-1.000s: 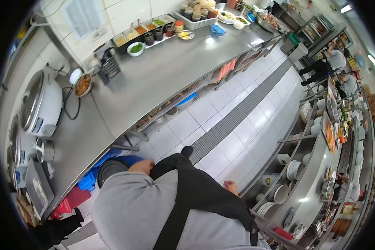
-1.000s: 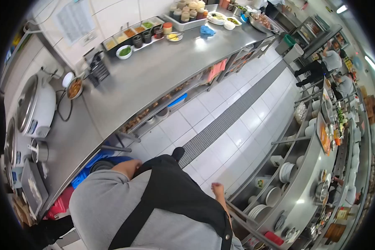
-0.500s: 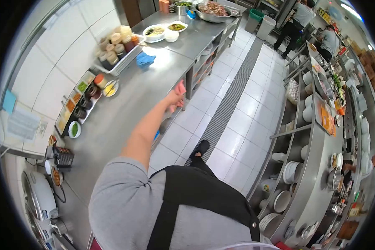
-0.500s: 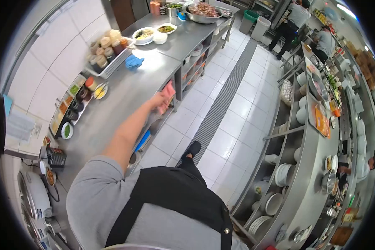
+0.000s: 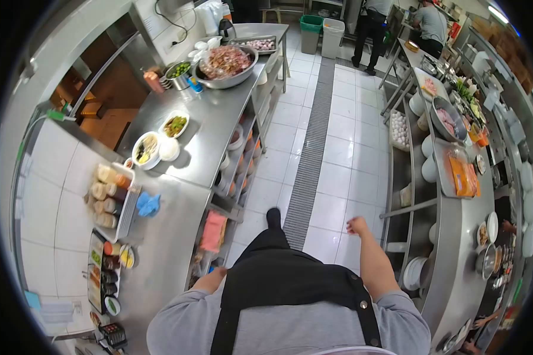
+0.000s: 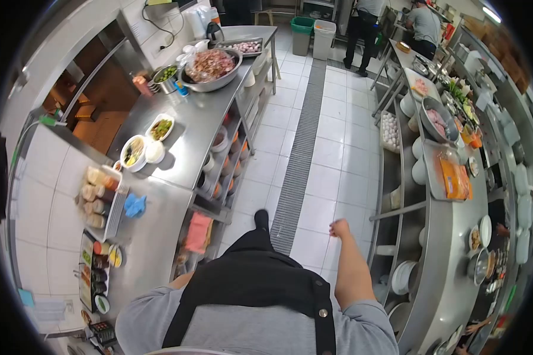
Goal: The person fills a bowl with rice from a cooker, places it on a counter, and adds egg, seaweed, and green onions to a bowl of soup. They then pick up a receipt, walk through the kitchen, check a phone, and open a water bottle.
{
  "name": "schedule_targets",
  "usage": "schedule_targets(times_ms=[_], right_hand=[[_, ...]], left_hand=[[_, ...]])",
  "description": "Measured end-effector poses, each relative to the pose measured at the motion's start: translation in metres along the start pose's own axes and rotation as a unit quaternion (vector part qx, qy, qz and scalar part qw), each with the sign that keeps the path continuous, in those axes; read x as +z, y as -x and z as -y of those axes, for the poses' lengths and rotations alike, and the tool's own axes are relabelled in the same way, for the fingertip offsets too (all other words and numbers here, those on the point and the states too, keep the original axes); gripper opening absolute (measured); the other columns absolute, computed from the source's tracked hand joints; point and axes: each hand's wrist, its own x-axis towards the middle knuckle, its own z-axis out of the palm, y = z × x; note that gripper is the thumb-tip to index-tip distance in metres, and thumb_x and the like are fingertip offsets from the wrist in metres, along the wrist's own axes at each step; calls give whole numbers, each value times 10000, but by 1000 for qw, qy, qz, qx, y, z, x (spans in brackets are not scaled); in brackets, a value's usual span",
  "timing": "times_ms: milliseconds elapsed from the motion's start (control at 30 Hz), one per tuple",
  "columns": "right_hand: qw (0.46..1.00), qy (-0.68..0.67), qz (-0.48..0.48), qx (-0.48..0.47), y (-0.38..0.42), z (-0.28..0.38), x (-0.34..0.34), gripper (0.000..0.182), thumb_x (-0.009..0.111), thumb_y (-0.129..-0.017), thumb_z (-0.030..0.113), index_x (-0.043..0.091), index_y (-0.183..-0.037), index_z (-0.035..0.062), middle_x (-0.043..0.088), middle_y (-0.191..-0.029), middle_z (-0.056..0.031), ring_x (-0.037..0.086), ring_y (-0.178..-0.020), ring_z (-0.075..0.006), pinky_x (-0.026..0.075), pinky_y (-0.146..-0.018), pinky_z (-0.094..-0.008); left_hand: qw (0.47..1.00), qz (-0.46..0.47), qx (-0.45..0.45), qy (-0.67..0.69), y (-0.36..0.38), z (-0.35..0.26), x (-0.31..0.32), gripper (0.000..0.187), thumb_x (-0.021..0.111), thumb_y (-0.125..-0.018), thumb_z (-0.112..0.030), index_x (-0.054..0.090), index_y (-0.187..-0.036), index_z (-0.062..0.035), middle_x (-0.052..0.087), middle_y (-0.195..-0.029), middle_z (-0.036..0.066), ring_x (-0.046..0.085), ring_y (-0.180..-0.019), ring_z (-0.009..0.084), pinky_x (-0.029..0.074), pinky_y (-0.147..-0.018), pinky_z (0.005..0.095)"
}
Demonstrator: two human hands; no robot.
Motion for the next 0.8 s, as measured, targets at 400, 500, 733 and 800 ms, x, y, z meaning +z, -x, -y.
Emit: schedule_targets(times_ms=[400,500,733,800], right_hand=[[968,197,152,32,-134,149,-8,224,714,-861,233,752,-757,39,675,-660,-89,623,-542,-183,521,-520,-350],[949,247,186,-60,-146,101,-40,219,716,-865,243,699,-714,87,632,-633,-41,535,-498,-142,413,-460,-333],[931,-131,-185,285,-203,1,-117,74,747,-818,121,732,-851,57,671,-684,-114,655,-557,-229,519,-487,-408],[918,303,11,257,-221,6,-147,72,753,-773,73,726,-820,26,671,-680,-147,648,-540,-260,500,-471,-422]], left_hand=[[985,70,62,-142,-187,-346,-253,263,672,-820,-265,734,-1023,-110,703,-823,123,655,-714,289,514,-601,440],[989,-59,135,17,-193,-521,-309,176,635,-886,-219,703,-1001,-104,715,-872,103,690,-774,258,520,-611,414],[941,-31,291,169,-156,-896,-426,167,583,-946,-147,614,-1089,-67,688,-933,98,669,-782,207,535,-646,362],[882,-164,405,176,-170,-958,-440,183,604,-940,-119,588,-1112,-58,648,-844,62,633,-748,161,523,-662,290]])
